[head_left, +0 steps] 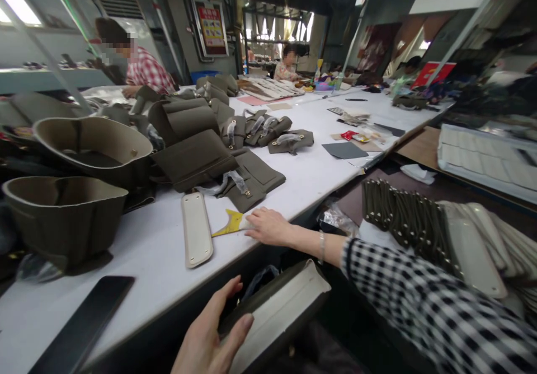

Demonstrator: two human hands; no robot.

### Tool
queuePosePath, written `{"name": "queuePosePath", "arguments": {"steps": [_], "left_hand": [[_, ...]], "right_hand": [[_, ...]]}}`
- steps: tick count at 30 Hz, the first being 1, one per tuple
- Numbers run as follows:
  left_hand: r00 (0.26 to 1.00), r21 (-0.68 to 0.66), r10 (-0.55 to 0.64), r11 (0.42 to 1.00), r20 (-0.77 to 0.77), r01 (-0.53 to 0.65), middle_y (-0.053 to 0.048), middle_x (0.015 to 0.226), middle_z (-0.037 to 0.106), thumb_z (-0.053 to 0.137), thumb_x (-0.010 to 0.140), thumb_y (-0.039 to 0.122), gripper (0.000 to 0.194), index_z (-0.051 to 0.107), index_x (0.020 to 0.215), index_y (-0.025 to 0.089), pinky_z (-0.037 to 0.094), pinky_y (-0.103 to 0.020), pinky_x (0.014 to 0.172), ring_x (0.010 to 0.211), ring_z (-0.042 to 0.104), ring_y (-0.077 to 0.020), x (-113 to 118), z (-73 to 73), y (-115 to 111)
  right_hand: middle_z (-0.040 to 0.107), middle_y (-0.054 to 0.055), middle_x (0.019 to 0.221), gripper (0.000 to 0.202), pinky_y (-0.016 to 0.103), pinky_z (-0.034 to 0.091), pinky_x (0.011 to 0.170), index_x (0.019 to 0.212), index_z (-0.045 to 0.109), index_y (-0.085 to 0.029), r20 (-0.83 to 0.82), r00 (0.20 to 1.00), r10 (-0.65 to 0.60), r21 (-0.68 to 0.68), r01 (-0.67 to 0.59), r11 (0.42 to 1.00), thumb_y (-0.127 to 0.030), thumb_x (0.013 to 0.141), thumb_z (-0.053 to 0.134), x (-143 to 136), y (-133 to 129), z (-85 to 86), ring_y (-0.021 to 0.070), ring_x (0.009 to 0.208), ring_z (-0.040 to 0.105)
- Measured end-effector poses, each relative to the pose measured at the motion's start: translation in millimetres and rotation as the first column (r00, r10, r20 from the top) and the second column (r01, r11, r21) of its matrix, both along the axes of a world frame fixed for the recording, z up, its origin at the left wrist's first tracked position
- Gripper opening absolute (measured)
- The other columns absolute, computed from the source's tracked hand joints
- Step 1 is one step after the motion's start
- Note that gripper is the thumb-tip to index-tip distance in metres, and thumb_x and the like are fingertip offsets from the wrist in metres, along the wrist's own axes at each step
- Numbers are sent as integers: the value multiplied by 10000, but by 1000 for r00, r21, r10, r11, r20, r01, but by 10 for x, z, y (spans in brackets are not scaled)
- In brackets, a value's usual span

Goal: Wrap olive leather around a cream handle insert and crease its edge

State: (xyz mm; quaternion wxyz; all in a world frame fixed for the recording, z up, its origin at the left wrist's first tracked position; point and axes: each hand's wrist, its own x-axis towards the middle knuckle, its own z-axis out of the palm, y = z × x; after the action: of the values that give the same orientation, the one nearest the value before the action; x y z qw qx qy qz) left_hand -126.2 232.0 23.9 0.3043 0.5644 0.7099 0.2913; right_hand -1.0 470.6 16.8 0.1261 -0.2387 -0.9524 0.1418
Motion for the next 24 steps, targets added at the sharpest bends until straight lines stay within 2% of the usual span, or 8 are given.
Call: {"name": "queuePosePath", "arguments": {"steps": [3, 6, 9, 12, 15, 18, 21, 24], "left_hand": [[998, -54, -58, 997, 22, 59, -73, 1335, 629, 512, 856, 595, 635, 499, 1376, 230, 443, -403, 1079, 1250, 570, -255, -34, 39, 85], [991, -118, -117, 985, 67, 124, -65, 1331, 631, 487, 854, 624, 642, 500, 1380, 255, 431, -437, 1083, 1246, 570, -263, -53, 121, 268], [973, -130, -177, 972, 151, 197, -72, 1304, 646, 474, 856, 640, 643, 521, 1367, 253, 420, -460, 1085, 1226, 578, -280, 0, 237, 545], [933, -112, -262, 949, 248, 296, -59, 1287, 656, 434, 899, 616, 584, 534, 1356, 265, 400, -451, 1098, 1217, 578, -273, 128, 330, 888], [849, -93, -382, 893, 365, 441, -52, 1285, 656, 355, 948, 597, 553, 535, 1347, 259, 394, -412, 1097, 1205, 582, -241, 346, 319, 1275], [716, -69, -490, 800, 496, 596, -67, 1291, 654, 306, 950, 626, 612, 534, 1353, 225, 368, -376, 1112, 1237, 558, -222, 659, 175, 1660], [550, -123, -555, 625, 624, 771, -100, 1209, 698, 240, 932, 684, 737, 550, 1337, 152, 354, -382, 1112, 1200, 585, -230, 993, -26, 1965], [407, -234, -574, 352, 711, 906, -117, 1014, 755, 168, 880, 767, 876, 613, 1260, 115, 402, -392, 1054, 1081, 643, -246, 1231, -179, 2140]], "right_hand": [[613, 143, 1093, 223, 440, 469, 906, 1042, 617, -121, 37, 998, 56, -54, -54, 997, -268, 881, 664, -300, 181, -207, 287, 1024, 548], [615, 128, 1063, 153, 422, 464, 902, 1022, 609, -125, 4, 998, 60, -147, -59, 987, -99, 880, 558, -275, 280, -236, 257, 973, 560], [611, 106, 1047, 195, 404, 447, 927, 961, 593, -153, -87, 995, -56, -267, 31, 963, -31, 818, 541, 128, 307, -165, 239, 978, 558], [601, 85, 1043, 135, 382, 450, 922, 945, 543, -181, -190, 924, -333, -433, 225, 873, -137, 823, 579, 836, 201, -197, 232, 998, 552], [597, 39, 841, 164, 321, 508, 703, 936, 474, -197, -173, 723, -669, -668, 413, 619, -355, 946, 429, 1520, -148, -457, 176, 742, 585], [579, 22, 652, 369, 267, 477, 517, 807, 455, -205, -22, 551, -834, -867, 405, 290, -546, 931, 387, 1795, -695, -863, 160, 562, 579], [574, 27, 586, 462, 288, 485, 473, 739, 499, -195, 93, 469, -878, -960, 277, 46, -620, 903, 420, 1590, -1171, -1196, 178, 504, 589], [632, 46, 686, 494, 330, 543, 568, 795, 589, -156, 113, 420, -901, -989, 131, -63, -573, 968, 389, 1219, -1362, -1333, 193, 612, 641]]}}
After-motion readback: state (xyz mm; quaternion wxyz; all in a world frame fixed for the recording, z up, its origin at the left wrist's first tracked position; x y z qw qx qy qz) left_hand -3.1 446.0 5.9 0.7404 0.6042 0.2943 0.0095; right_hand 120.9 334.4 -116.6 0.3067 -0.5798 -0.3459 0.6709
